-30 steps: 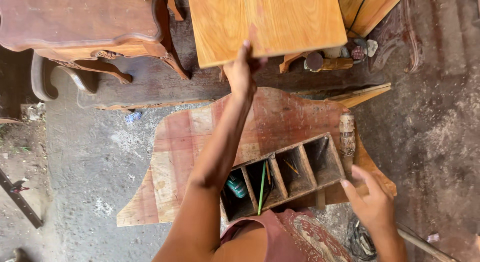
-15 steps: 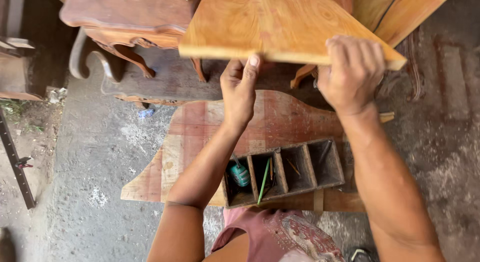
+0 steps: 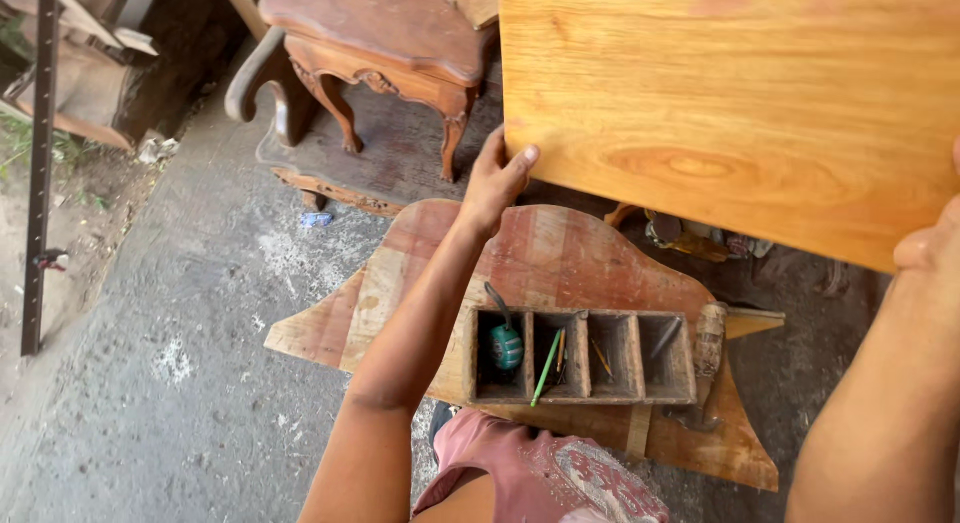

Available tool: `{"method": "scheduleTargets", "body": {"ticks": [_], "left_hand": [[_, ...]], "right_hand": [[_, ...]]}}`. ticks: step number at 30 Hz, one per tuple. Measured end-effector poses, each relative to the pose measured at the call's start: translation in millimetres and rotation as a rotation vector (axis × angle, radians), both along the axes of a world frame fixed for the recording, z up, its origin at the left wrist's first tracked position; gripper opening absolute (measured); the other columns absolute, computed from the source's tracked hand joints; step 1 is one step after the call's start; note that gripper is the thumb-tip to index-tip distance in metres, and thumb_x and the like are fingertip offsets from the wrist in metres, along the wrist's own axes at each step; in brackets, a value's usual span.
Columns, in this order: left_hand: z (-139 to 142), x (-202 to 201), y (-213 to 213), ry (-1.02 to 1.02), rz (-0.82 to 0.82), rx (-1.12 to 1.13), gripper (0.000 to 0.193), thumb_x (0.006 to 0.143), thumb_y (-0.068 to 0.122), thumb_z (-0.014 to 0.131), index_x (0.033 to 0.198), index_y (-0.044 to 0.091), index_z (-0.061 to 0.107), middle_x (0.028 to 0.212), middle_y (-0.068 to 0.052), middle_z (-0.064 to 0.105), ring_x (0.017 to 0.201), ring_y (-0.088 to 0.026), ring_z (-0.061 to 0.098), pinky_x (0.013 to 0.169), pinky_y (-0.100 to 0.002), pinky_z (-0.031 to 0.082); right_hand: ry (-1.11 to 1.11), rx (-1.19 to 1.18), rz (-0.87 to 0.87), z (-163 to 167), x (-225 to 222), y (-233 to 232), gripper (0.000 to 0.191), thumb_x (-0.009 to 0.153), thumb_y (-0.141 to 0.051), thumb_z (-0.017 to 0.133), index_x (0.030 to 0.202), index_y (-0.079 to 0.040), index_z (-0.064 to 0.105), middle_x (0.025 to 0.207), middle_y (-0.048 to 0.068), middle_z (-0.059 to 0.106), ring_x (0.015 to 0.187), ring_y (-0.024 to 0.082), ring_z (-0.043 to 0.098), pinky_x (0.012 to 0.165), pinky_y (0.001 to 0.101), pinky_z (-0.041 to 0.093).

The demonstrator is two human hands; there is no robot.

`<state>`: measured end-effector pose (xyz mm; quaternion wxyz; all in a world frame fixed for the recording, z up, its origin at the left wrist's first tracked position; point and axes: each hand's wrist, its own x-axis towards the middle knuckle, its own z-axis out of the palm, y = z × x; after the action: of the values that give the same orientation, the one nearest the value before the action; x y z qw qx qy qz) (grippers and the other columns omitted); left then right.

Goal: The person applies pink wood filler into holes and cracks on wooden furniture panels using a small putty knife, scraping off excess filler and moving between boards on the workbench.

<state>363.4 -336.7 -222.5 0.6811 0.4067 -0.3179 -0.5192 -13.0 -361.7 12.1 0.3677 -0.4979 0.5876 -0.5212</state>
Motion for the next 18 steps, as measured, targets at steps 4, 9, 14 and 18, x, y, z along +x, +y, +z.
{"method": "scheduleTargets", "body": {"ticks": [4,9,14,18], "left_hand": [[27.1,21.9,22.2,0.053,-0.083,-0.150,0.036,0.093,0.021,0.080,0.116,-0.003,0.068,0.103,-0.008,0.075,0.088,-0.011,0.069,0.078,-0.028,0.058],[80.0,13.7,73.7,-0.152,-0.107,-0.234,0.021,0.093,0.019,0.077,0.104,0.002,0.072,0.094,-0.003,0.076,0.085,-0.009,0.069,0.077,-0.026,0.058],[140.9,-27.8,116.6,-0.565,-0.001,-0.157,0.021,0.093,0.020,0.078,0.086,0.004,0.066,0.064,-0.009,0.057,0.054,-0.020,0.051,0.049,-0.037,0.040],[172.0,-42.1,127.7,-0.742,0.144,-0.380,0.031,0.089,0.016,0.079,0.076,0.004,0.054,0.064,-0.014,0.054,0.053,-0.029,0.055,0.049,-0.041,0.042]], "right_hand": [[-0.052,0.155,-0.134,-19.8,-11.2,0.3,0.061,0.093,-0.056,0.063,0.142,-0.020,0.058,0.145,-0.001,0.061,0.117,0.018,0.061,0.056,0.0250,0.034],[-0.114,0.335,-0.336,-90.9,-47.3,-13.3,0.080,0.087,-0.076,0.062,0.152,-0.031,0.050,0.158,-0.008,0.050,0.128,0.017,0.055,0.046,0.0235,0.024],[-0.215,0.284,-0.099,-163.6,-33.9,-32.3,0.097,0.093,-0.079,0.050,0.166,-0.019,0.025,0.174,0.005,0.019,0.156,0.025,0.029,0.114,0.0535,0.022],[-0.551,0.210,0.179,-178.6,-0.2,-31.4,0.073,0.098,-0.061,0.044,0.155,-0.017,0.039,0.164,0.007,0.040,0.147,0.030,0.043,0.118,0.0498,0.037]]}}
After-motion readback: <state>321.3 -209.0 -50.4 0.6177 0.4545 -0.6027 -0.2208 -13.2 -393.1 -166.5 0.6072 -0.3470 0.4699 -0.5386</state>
